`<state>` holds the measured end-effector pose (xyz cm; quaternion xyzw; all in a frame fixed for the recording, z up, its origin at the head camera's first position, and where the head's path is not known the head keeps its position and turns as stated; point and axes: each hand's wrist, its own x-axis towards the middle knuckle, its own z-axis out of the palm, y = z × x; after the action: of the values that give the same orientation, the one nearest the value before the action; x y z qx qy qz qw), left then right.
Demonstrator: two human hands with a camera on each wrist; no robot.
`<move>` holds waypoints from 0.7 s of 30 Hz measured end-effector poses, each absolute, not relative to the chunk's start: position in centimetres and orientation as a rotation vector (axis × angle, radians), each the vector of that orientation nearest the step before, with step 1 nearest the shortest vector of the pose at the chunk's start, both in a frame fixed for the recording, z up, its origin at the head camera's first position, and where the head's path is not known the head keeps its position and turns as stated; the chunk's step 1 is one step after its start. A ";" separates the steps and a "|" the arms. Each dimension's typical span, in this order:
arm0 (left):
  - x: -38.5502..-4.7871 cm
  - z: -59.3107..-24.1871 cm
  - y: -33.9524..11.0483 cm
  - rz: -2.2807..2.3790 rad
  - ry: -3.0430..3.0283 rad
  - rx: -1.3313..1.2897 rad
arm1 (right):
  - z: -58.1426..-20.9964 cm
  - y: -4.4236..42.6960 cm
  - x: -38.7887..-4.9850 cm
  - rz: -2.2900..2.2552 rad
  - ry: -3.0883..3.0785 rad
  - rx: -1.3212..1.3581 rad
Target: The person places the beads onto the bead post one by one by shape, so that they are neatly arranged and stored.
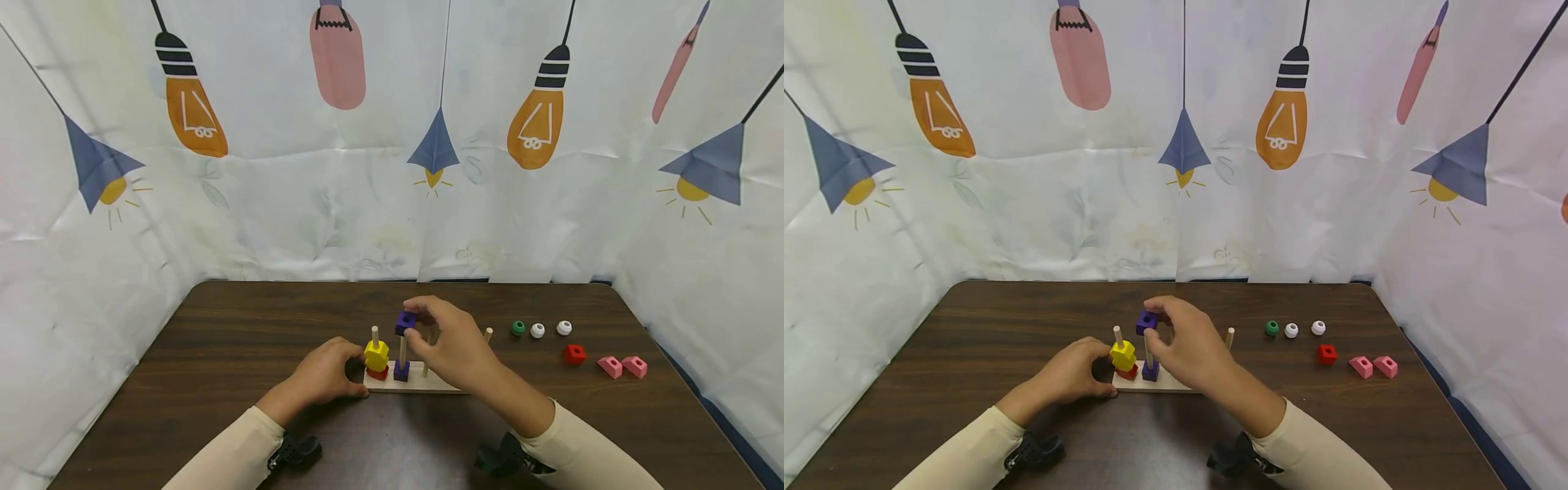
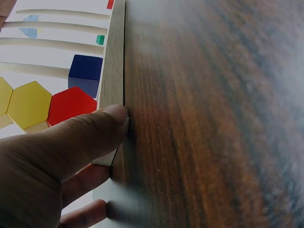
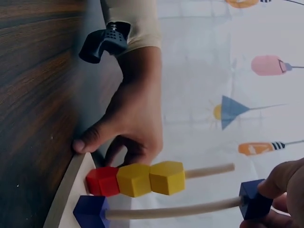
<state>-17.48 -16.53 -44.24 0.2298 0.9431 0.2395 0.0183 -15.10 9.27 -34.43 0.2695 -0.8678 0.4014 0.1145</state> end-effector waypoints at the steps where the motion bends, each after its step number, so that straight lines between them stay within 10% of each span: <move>1: -17.5 -44.3 -16.5 0.743 2.929 0.713 | -34.5 9.1 -15.1 1.173 -2.545 0.786; 21: -17.6 -44.4 -16.6 0.727 2.935 0.703 | -40.0 8.6 -15.0 1.376 -2.541 0.664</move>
<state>-17.57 -16.58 -44.44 0.2265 0.9453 0.2341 0.0187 -15.04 8.62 -39.98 0.2232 -0.8537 0.4622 0.0882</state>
